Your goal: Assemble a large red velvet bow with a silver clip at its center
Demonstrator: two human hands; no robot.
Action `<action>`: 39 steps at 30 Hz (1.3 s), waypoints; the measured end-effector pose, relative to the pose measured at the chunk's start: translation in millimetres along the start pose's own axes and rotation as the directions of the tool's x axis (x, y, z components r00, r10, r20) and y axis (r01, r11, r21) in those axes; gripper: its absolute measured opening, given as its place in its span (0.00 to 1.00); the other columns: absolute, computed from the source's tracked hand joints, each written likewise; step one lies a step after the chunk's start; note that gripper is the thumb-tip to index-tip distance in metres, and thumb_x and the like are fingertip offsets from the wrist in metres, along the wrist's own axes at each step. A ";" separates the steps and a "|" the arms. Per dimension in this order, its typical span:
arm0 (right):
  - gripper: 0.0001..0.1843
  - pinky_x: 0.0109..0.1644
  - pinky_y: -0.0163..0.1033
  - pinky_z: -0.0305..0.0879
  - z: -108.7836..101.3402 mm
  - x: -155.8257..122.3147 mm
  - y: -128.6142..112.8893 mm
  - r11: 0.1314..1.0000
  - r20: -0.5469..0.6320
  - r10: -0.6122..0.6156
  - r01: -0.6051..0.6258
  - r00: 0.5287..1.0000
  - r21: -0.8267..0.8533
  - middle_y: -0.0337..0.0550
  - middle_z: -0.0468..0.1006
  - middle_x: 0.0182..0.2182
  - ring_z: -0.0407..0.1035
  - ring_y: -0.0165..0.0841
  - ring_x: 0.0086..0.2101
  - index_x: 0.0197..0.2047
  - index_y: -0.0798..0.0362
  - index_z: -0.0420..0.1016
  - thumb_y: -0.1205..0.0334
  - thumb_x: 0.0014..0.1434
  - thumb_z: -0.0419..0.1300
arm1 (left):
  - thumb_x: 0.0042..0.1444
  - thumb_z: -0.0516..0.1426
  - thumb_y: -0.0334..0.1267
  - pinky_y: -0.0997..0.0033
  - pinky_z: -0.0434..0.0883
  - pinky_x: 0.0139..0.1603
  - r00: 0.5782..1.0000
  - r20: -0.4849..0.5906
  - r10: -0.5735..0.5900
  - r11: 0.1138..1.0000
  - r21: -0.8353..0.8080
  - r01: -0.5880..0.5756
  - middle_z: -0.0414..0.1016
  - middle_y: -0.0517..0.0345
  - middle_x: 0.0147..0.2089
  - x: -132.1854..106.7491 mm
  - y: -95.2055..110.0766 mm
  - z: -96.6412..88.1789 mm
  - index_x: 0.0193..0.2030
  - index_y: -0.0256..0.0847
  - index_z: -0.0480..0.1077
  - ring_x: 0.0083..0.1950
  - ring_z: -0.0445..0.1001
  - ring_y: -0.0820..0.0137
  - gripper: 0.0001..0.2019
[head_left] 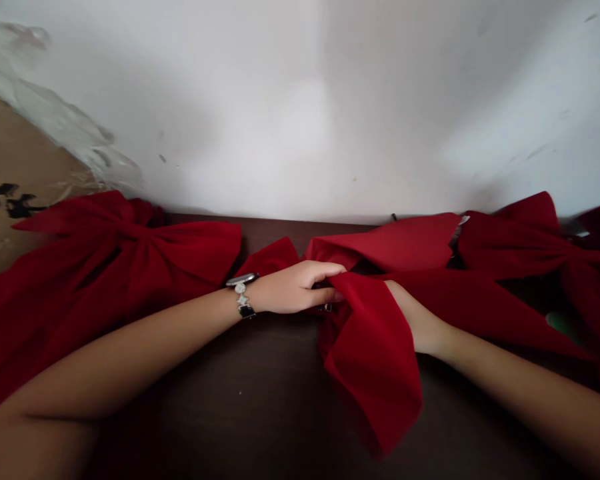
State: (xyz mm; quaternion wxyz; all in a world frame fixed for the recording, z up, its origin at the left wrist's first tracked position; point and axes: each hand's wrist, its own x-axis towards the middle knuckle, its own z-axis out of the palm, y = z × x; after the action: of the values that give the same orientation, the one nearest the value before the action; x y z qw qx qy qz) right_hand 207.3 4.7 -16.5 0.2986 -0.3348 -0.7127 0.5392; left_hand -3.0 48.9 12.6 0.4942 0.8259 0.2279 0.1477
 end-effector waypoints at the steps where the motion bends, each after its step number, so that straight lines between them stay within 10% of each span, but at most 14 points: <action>1: 0.17 0.45 0.42 0.72 -0.2 0.0 0.0 1.000 0.000 0.004 -0.004 1.000 -0.003 0.45 0.80 0.42 0.75 0.39 0.43 0.48 0.53 0.75 0.62 0.54 0.64 | 0.62 0.51 0.39 0.73 0.67 0.39 1.000 -0.011 -0.006 1.000 -0.005 0.006 0.72 0.55 0.38 0.0 0.8 0.8 0.39 0.35 0.67 0.38 0.70 0.72 0.08; 12: 0.17 0.46 0.44 0.71 0.9 0.8 -2.1 0.989 -0.003 0.142 -0.142 0.990 0.043 0.48 0.78 0.45 0.73 0.41 0.44 0.49 0.54 0.74 0.60 0.56 0.63 | 0.57 0.57 0.40 0.73 0.68 0.36 0.945 -0.293 0.143 0.989 0.072 -0.128 0.65 0.56 0.38 -4.1 -0.1 5.7 0.42 0.39 0.61 0.35 0.65 0.73 0.10; 18: 0.14 0.48 0.45 0.71 -1.6 3.8 -8.0 0.988 -0.014 0.111 -0.109 0.994 0.109 0.45 0.79 0.42 0.74 0.40 0.44 0.42 0.52 0.76 0.59 0.52 0.65 | 0.53 0.59 0.39 0.69 0.68 0.47 0.941 -0.040 0.336 0.867 0.404 -0.292 0.65 0.51 0.42 -7.6 1.5 -1.7 0.36 0.38 0.69 0.42 0.67 0.70 0.07; 29: 0.09 0.44 0.44 0.73 -2.4 1.8 -6.1 0.988 -0.062 0.110 -0.103 0.992 0.111 0.42 0.80 0.38 0.75 0.38 0.40 0.38 0.52 0.75 0.61 0.52 0.62 | 0.61 0.52 0.35 0.71 0.68 0.42 0.916 0.034 0.401 0.710 0.620 -0.334 0.73 0.52 0.36 -8.6 8.0 3.6 0.37 0.37 0.71 0.40 0.70 0.69 0.07; 39: 0.07 0.43 0.44 0.73 -0.1 4.7 -13.0 0.994 -0.162 0.026 -0.008 0.986 0.109 0.41 0.81 0.36 0.76 0.38 0.37 0.37 0.52 0.76 0.63 0.52 0.63 | 0.60 0.54 0.34 0.71 0.69 0.44 0.908 -0.210 0.363 0.878 0.403 -0.258 0.72 0.53 0.36 -10.0 2.6 4.2 0.33 0.38 0.68 0.40 0.70 0.71 0.05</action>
State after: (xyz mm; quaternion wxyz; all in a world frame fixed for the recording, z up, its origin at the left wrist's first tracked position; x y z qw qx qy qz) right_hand 202.6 6.0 -3.6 0.3690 -0.3673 -0.6527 0.5504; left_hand -9.0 39.4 12.8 0.2640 0.8998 0.1818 0.2959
